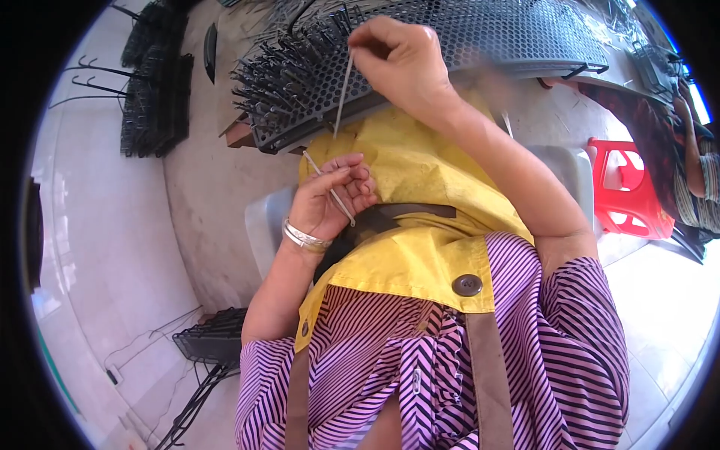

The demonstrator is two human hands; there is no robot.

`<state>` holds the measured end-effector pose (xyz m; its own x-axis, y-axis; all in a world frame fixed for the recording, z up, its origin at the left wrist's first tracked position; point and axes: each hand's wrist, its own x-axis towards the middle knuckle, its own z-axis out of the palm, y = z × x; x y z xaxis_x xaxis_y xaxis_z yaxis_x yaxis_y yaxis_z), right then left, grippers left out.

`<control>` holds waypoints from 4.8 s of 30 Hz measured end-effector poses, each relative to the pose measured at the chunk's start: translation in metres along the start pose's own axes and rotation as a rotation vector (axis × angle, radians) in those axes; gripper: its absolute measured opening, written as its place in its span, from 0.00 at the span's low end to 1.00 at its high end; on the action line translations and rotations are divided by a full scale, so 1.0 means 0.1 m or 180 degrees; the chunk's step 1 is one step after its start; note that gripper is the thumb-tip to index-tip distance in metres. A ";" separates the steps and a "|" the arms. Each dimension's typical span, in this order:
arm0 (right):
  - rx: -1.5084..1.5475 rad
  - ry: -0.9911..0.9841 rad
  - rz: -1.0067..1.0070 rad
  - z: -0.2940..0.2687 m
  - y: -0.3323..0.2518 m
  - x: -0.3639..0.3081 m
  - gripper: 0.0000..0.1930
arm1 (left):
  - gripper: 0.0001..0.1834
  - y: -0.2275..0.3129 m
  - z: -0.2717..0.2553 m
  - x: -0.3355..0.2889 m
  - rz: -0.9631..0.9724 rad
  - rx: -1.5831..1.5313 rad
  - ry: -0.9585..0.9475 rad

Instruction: Inserting small metal pins into a perforated metal grid as part of an assembly process on a fabrication floor.

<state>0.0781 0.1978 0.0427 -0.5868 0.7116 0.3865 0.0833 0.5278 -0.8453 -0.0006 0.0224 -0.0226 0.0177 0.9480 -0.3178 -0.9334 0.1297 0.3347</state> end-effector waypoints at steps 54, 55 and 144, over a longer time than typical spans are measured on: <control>-0.1281 -0.0207 -0.1784 0.38 0.12 0.09 0.10 | 0.13 -0.05 0.02 0.00 -0.0107 -0.0119 0.0199; -0.0991 -0.0400 -0.1498 0.38 0.07 -0.05 0.10 | 0.13 -0.05 0.04 0.00 -0.0122 -0.0093 0.0108; -0.0821 -0.0399 -0.2912 0.08 0.06 0.40 0.18 | 0.14 0.13 0.14 -0.37 0.0333 0.0254 0.0501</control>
<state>0.0489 0.2263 0.0499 -0.5932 -0.0738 0.8017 -0.2838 0.9510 -0.1225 -0.0079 -0.0067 0.0056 -0.1399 0.9012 -0.4102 -0.8956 0.0614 0.4405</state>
